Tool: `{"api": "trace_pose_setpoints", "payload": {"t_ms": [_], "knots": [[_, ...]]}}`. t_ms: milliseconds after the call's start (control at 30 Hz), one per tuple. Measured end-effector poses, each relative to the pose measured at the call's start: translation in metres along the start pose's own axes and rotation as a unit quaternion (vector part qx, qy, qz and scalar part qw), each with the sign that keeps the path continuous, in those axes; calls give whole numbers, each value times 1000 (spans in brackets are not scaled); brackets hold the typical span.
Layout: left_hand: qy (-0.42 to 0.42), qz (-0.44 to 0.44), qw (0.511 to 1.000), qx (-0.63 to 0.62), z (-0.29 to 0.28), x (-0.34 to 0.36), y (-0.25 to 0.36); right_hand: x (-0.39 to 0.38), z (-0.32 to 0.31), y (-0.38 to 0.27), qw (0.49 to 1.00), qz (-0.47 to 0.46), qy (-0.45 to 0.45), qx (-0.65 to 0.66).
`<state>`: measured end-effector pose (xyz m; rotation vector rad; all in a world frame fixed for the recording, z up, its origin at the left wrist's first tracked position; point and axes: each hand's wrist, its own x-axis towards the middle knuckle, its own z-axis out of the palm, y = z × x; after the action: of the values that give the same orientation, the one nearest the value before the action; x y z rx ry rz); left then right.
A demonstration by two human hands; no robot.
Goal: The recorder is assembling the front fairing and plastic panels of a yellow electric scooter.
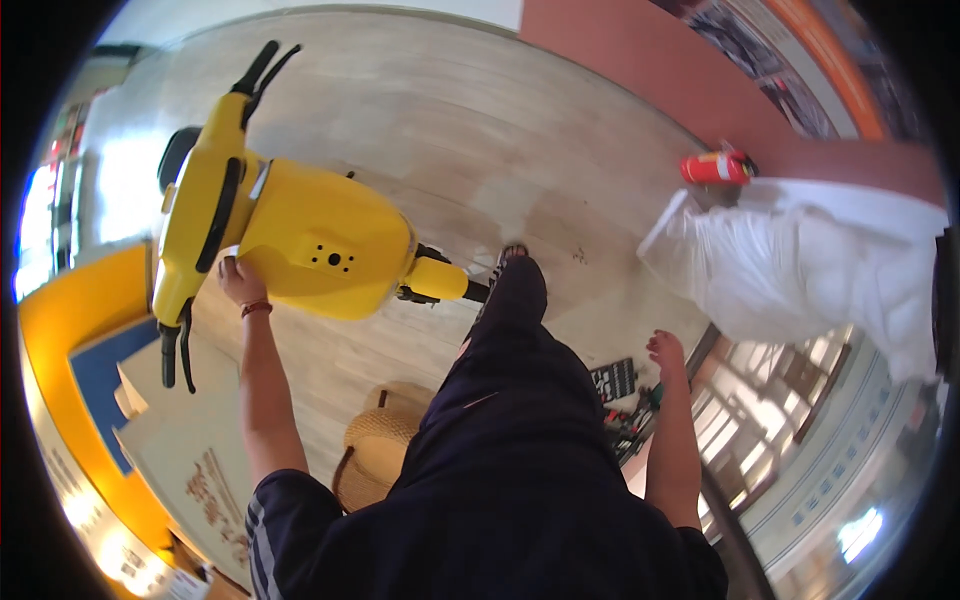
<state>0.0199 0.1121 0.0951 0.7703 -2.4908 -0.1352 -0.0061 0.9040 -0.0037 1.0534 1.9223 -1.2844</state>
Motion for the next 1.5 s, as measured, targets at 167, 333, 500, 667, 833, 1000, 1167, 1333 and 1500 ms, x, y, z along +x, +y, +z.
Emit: {"api": "trace_pose_setpoints", "payload": {"t_ms": [167,333,500,667,833,1000,1167,1333,1500], "knots": [[27,-1,1000,6,0,-1,7,29,69,-60,971,25,-136,-198],[14,-34,999,-16,-3,0,13,79,91,-96,941,160,-148,-258],[-55,-102,992,-54,-10,3,18,162,148,-196,829,14,-144,-541],[-267,-234,927,124,-33,19,50,203,293,-326,762,-182,-201,-588],[-107,-124,962,221,-35,42,139,134,440,-390,772,-339,-315,-435],[-264,-119,953,86,6,97,193,46,558,-405,657,-291,-613,-327],[-329,-174,912,173,63,147,172,-3,623,-402,613,-297,-670,-295],[-384,-194,892,143,89,156,138,-19,658,-384,582,-248,-742,-219],[-396,-139,895,149,93,156,133,-18,673,-370,568,-229,-767,-190]]}}
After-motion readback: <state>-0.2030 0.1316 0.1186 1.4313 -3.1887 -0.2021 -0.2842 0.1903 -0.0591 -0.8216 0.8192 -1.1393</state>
